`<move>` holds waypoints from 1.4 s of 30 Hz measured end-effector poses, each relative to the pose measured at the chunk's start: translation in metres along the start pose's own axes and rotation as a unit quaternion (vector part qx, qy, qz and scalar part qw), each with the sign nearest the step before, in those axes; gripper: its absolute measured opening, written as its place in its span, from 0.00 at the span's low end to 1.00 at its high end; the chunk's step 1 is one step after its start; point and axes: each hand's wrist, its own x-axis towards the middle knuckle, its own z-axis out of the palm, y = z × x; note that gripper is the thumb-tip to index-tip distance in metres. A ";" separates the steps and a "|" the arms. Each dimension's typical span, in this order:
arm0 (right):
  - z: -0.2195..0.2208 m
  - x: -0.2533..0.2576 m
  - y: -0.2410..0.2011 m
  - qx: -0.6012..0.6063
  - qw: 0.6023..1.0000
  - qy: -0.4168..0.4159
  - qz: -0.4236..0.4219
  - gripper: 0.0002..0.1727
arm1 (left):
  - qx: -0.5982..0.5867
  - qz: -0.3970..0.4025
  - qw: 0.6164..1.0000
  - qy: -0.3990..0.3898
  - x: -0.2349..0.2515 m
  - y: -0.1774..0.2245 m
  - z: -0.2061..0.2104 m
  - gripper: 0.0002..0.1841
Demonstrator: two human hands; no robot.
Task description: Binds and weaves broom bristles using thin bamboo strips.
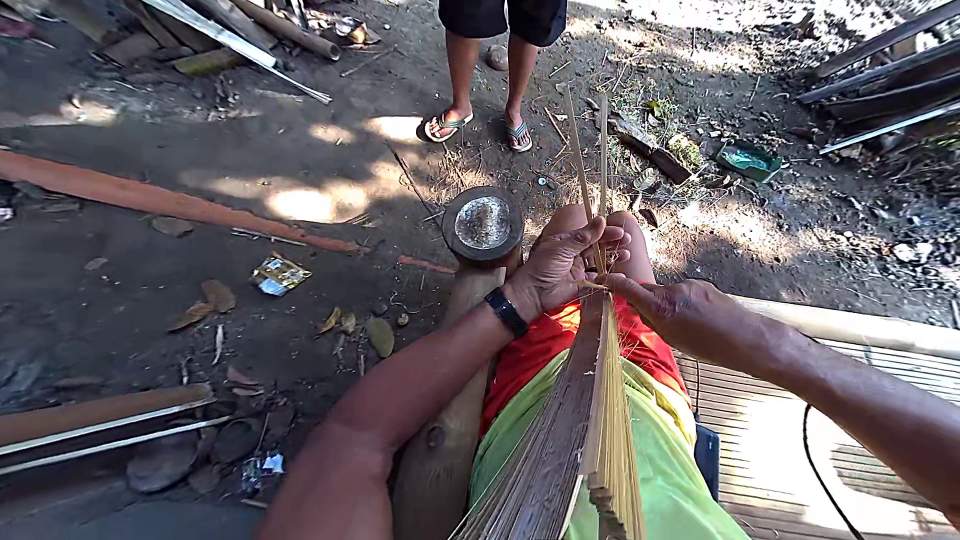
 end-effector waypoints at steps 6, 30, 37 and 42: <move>-0.004 0.000 -0.005 0.053 0.998 0.032 -0.025 0.32 | -0.002 -0.003 1.000 0.000 -0.002 0.000 -0.002 0.20; -0.022 -0.004 -0.013 0.119 0.991 0.057 -0.009 0.31 | 0.002 -0.002 1.000 -0.008 0.001 -0.002 -0.002 0.19; -0.065 -0.010 -0.024 0.349 0.927 0.136 -0.013 0.27 | 0.094 0.098 0.990 -0.037 -0.023 -0.015 0.002 0.12; -0.074 -0.020 -0.014 0.505 0.845 0.162 0.059 0.27 | 0.141 0.103 0.982 -0.075 -0.011 -0.017 -0.003 0.16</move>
